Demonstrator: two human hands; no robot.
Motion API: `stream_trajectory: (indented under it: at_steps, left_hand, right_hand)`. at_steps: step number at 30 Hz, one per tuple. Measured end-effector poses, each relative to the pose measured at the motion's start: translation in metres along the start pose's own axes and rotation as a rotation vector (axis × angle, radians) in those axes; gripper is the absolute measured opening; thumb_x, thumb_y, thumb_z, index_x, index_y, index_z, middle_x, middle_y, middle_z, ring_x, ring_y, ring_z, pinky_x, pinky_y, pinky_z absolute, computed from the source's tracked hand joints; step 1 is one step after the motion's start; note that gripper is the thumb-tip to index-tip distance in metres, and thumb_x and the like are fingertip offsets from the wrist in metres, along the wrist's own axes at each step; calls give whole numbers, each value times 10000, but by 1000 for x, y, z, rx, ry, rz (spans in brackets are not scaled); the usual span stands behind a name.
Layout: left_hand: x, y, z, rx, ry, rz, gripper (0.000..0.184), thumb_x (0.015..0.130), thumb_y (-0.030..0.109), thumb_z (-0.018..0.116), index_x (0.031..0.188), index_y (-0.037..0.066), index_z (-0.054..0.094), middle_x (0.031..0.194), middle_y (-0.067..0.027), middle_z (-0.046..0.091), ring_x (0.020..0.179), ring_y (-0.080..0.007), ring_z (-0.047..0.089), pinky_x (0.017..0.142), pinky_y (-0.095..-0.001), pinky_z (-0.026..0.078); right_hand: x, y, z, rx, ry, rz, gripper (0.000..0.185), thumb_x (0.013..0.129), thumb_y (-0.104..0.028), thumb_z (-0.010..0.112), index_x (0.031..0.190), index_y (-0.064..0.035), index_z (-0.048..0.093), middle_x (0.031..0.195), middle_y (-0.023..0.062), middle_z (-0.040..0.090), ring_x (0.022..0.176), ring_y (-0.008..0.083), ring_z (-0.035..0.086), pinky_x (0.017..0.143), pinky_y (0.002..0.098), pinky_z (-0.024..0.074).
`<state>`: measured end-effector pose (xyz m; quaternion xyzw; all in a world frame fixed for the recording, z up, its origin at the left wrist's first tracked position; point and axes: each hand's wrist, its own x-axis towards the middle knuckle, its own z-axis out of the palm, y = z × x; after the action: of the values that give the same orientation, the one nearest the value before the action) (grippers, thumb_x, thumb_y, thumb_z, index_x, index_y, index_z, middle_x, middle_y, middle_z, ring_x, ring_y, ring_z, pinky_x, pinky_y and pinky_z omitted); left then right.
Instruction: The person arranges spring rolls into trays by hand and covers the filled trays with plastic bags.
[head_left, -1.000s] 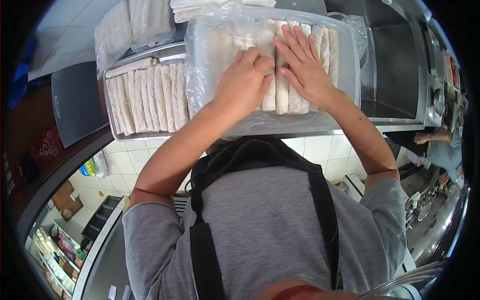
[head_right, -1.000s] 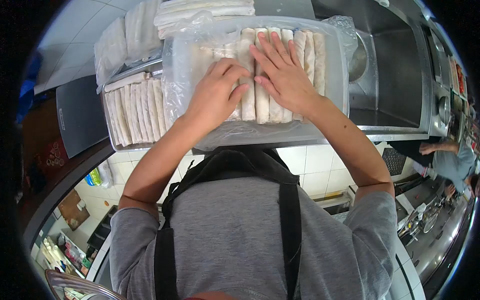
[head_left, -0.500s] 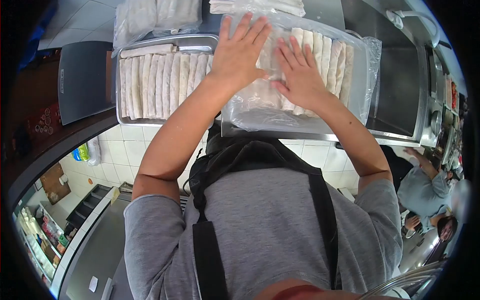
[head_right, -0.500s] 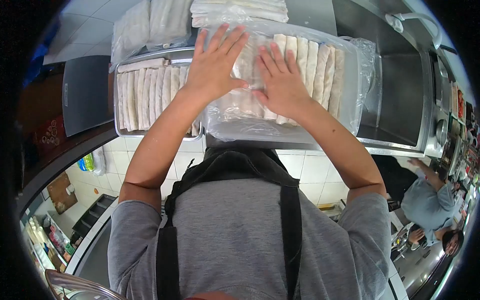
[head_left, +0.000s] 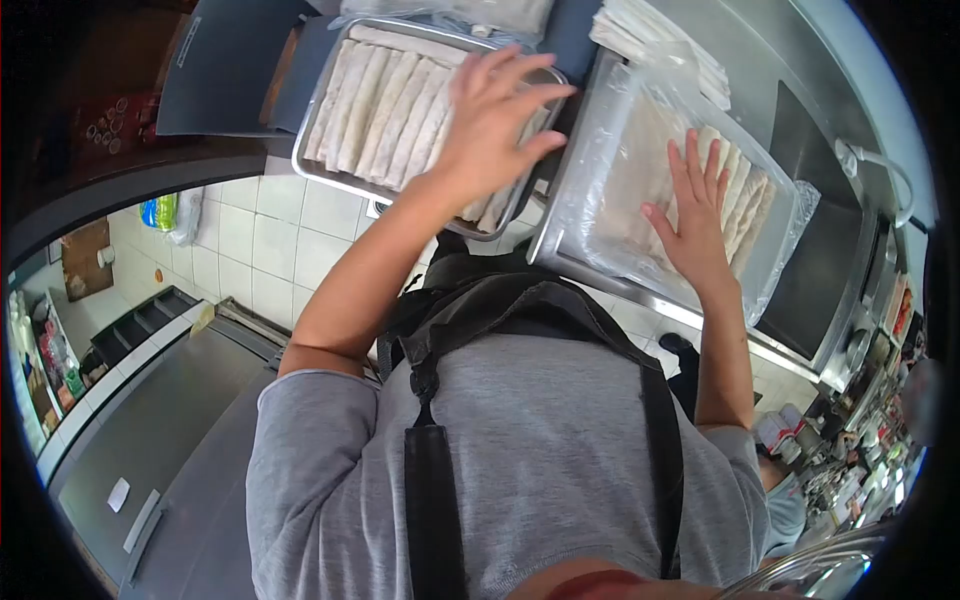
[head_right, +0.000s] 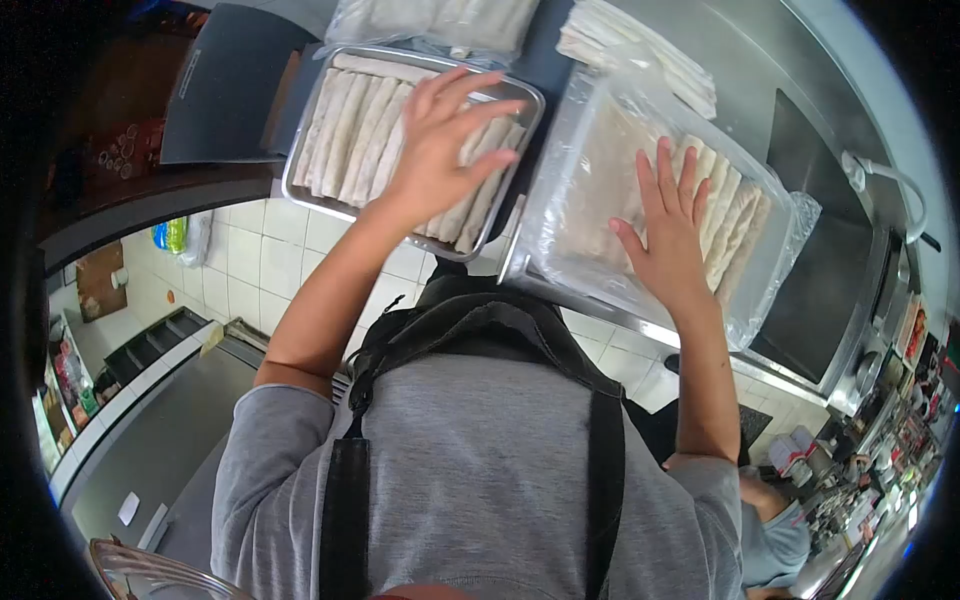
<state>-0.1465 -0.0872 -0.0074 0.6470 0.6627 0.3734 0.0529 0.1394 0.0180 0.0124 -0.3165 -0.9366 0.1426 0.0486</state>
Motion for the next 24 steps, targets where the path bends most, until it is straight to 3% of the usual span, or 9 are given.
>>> stream_trajectory:
  at_steps: [4,6,9,10,14,17,24]
  left_hand:
    - [-66,-94,-32,105,11,-256,405,768,111,790,1162,163,709,1279,-66,633,1252,-344,498,1073,-437,372]
    - [-93,-145,-47,179,-12,-408,447,788,167,787,1215,108,668,1294,-128,616,1249,-372,500,1068,-441,381]
    - [-108,-197,-51,402,69,-612,584,790,243,781,1304,45,588,1307,-174,579,1201,-387,516,1044,-469,398]
    - [-106,-211,-49,417,64,-632,712,780,352,793,1347,9,533,1316,-216,555,1203,-389,516,1040,-471,404]
    - [-87,-237,-34,438,-45,-675,795,728,466,819,1308,-3,545,1284,-231,543,1236,-379,475,1019,-477,411]
    - [-74,-222,-29,484,-53,-740,764,712,452,830,1265,-5,567,1264,-228,550,1221,-394,485,1036,-464,406]
    - [-63,-236,-22,342,-7,-865,695,662,259,859,1218,1,532,1235,-185,566,1193,-358,514,988,-449,451]
  right_hand:
    - [19,-66,-9,282,208,5,590,907,-179,660,1460,-96,472,1612,147,284,1514,430,110,1205,564,124]
    - [32,-106,-12,349,308,-27,458,911,-95,624,1365,-73,571,1557,155,386,1494,435,200,1201,524,195]
    - [42,-139,4,429,235,-105,438,891,-45,627,1327,-64,594,1544,157,398,1485,432,226,1190,527,226]
    - [43,-144,11,386,215,-114,431,882,-32,630,1311,-66,605,1536,156,408,1478,433,240,1182,527,243]
    - [31,-145,47,235,159,-95,398,853,-4,643,1245,-74,649,1501,147,456,1452,438,295,1152,525,302]
    - [30,-150,50,125,174,-60,348,839,8,642,1171,-81,694,1459,130,509,1431,433,339,1134,504,338]
    - [35,-154,56,105,227,-3,325,840,26,630,1128,-101,711,1432,102,541,1424,392,370,1128,481,352]
